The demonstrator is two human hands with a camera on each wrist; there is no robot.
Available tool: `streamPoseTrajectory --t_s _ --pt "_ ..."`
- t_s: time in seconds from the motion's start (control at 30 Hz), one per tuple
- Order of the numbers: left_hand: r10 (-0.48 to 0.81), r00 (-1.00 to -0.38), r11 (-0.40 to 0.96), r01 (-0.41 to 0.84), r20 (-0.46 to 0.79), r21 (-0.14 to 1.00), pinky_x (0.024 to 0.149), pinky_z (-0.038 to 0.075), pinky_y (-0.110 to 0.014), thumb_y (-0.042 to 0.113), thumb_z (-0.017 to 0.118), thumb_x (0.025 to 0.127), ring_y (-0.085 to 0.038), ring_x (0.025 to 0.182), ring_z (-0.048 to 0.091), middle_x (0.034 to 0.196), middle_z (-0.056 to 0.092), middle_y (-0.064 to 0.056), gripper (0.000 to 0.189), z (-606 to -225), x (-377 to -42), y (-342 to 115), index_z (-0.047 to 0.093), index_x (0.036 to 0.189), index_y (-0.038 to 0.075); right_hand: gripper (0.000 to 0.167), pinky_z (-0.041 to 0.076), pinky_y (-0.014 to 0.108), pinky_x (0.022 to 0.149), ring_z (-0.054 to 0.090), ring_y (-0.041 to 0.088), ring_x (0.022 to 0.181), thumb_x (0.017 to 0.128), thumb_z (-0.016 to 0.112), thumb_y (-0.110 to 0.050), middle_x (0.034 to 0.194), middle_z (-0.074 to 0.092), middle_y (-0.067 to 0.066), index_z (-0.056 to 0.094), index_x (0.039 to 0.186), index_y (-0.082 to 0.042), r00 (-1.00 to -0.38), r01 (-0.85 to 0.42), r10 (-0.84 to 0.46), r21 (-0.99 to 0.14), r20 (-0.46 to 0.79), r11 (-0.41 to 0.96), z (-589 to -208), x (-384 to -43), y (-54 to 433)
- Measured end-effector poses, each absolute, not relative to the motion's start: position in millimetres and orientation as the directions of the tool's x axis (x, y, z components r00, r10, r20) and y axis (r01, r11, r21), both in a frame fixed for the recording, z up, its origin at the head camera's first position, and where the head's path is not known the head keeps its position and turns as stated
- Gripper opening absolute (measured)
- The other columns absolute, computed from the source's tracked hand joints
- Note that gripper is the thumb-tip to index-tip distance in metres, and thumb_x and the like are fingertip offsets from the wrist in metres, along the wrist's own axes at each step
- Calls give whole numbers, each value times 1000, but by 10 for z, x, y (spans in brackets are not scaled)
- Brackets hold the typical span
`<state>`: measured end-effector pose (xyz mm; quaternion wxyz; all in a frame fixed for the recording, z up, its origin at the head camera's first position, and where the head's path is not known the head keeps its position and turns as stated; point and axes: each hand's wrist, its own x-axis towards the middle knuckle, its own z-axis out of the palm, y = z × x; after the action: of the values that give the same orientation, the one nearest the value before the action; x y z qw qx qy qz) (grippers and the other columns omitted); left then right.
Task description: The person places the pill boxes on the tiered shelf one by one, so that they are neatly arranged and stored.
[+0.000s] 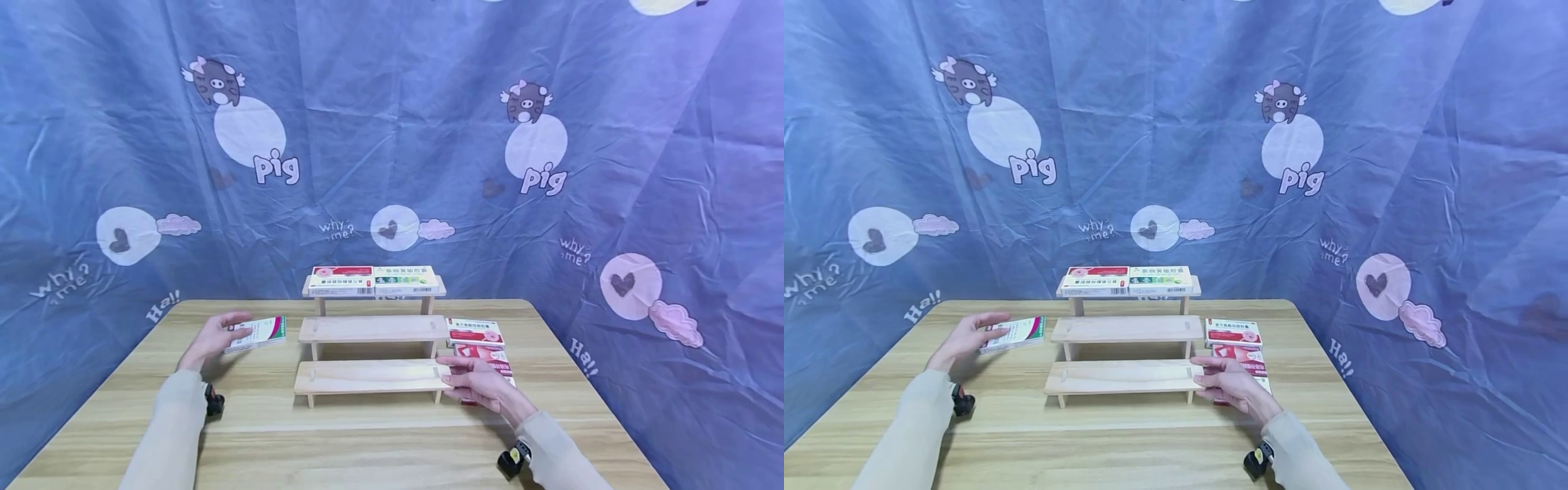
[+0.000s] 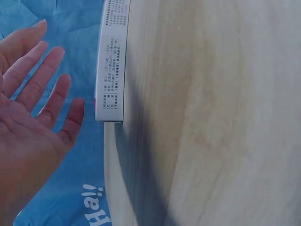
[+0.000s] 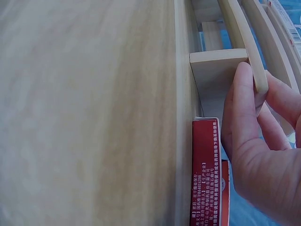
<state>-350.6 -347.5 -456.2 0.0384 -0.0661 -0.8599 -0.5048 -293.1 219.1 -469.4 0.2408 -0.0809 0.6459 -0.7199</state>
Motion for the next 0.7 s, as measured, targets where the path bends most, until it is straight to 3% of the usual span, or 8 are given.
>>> streamPoseTrajectory --t_s 0.33,0.57,0.7 --pt "78 -994 537 105 75 837 85 43 -18 15 66 93 -9 99 58 130 57 -30 51 -4600 -3503 -3498 51 135 -8 51 60 32 86 69 20 95 93 59 2 112 65 9 44 142 5 -877 243 -436 -969 -203 -37 -4680 -2916 2188" --pt "74 -996 559 81 47 825 100 40 -44 12 67 91 -38 119 51 137 50 -32 51 -4636 -3522 -3541 51 135 -8 52 60 33 87 70 20 95 93 59 2 112 65 8 43 143 5 -878 238 -435 -971 -199 -35 -4685 -2913 2180" --pt "62 -998 574 36 1 818 102 39 -53 12 69 89 -44 123 47 142 42 -34 56 -4656 -3509 -3560 49 138 -7 54 59 34 87 70 20 95 92 60 2 112 65 9 42 143 6 -878 245 -433 -969 -205 -39 -4666 -2908 2178"
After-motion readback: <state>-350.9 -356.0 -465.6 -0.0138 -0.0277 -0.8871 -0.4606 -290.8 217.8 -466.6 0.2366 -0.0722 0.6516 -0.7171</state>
